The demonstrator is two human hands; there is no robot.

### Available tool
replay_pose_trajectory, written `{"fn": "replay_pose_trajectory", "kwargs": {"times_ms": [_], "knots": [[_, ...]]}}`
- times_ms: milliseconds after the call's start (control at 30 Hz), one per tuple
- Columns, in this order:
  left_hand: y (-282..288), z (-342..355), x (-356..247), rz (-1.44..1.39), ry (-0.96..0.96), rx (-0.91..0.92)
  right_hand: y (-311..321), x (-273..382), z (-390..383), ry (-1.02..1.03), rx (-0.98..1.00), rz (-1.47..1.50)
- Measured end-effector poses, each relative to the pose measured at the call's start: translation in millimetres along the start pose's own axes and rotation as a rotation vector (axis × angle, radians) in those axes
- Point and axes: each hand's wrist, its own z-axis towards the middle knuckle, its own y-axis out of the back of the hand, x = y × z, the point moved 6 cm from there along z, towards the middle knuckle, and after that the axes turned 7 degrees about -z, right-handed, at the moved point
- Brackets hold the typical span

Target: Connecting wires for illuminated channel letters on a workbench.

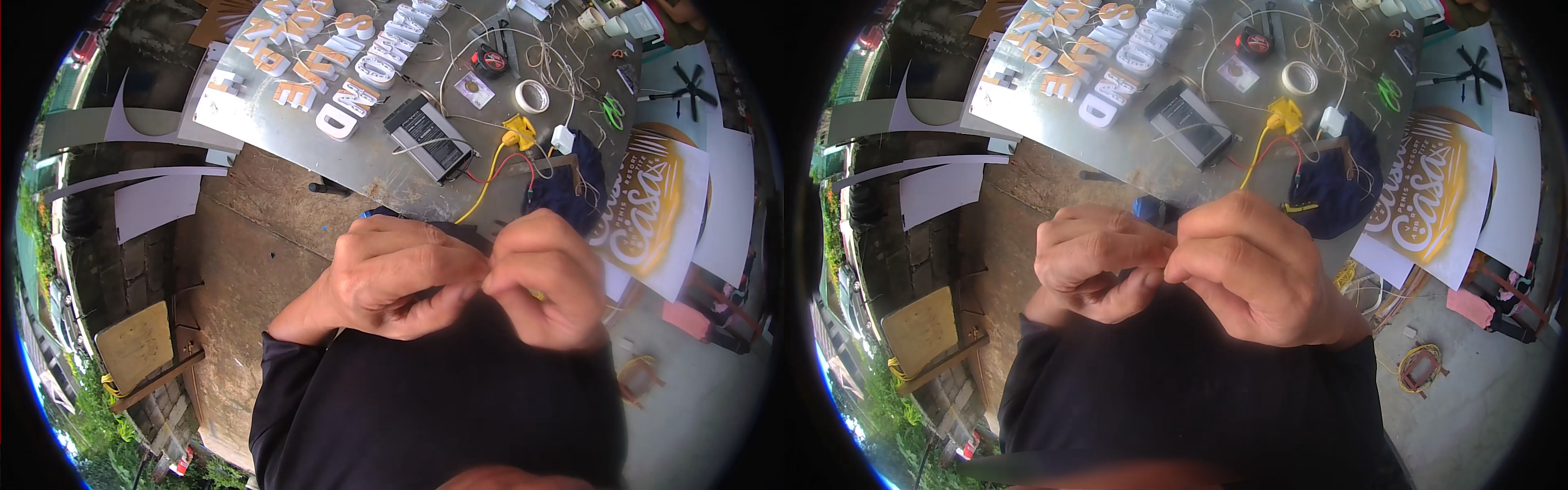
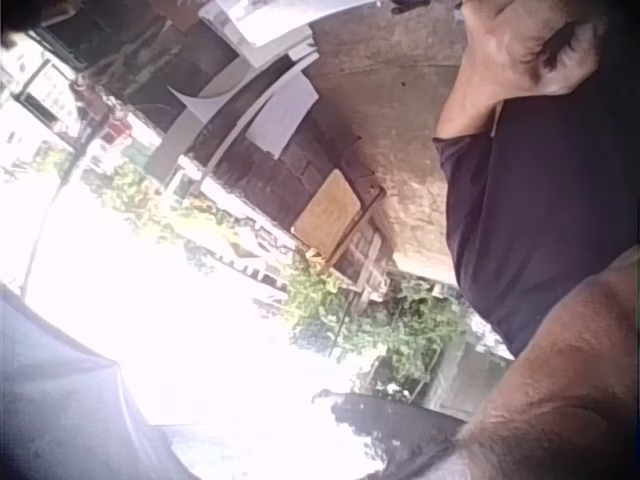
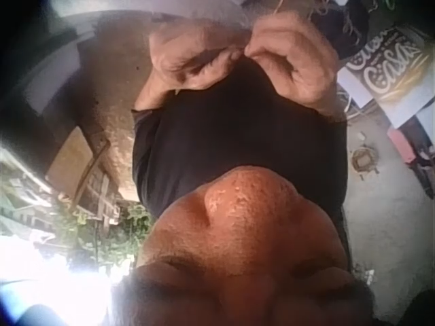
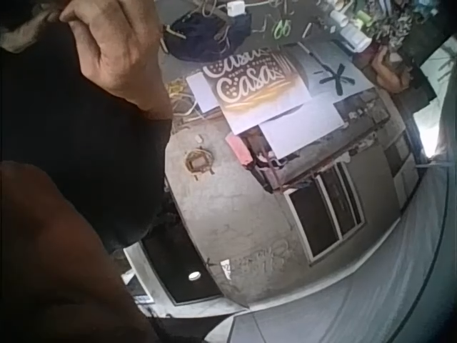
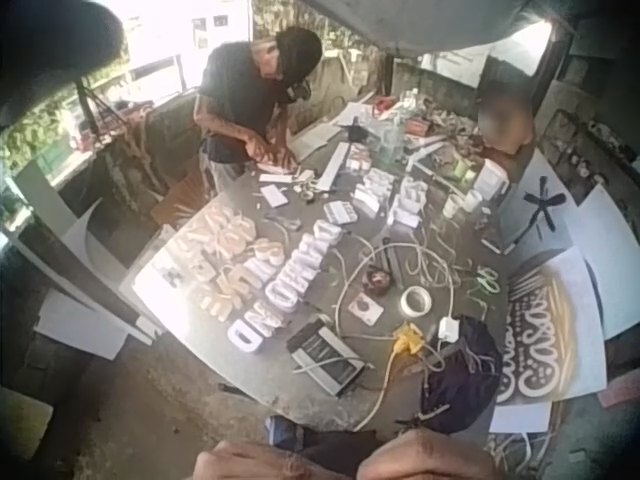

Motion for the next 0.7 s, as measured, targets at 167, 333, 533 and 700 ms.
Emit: {"fn": "replay_pose_trajectory", "kwargs": {"times_ms": [167, 333, 533, 700], "knots": [[0.4, 1.2, 2.2, 0.016, -0.030, 0.016, -2.2, -1.7, -2.8, -0.043, -0.012, 0.003], [0.9, 0.8, 3.9, -0.059, 0.043, 0.000, -4.3, -2.7, -3.9, -0.034, -0.032, 0.012], [0.4, -2.0, 11.4, -0.147, 0.076, -0.022, -6.8, -1.3, -6.6, 0.042, -0.074, -0.025], [-0.3, 0.8, 10.7, -0.196, 0.062, -0.029, -5.5, -1.0, -8.9, 0.100, -0.074, -0.013]]}}
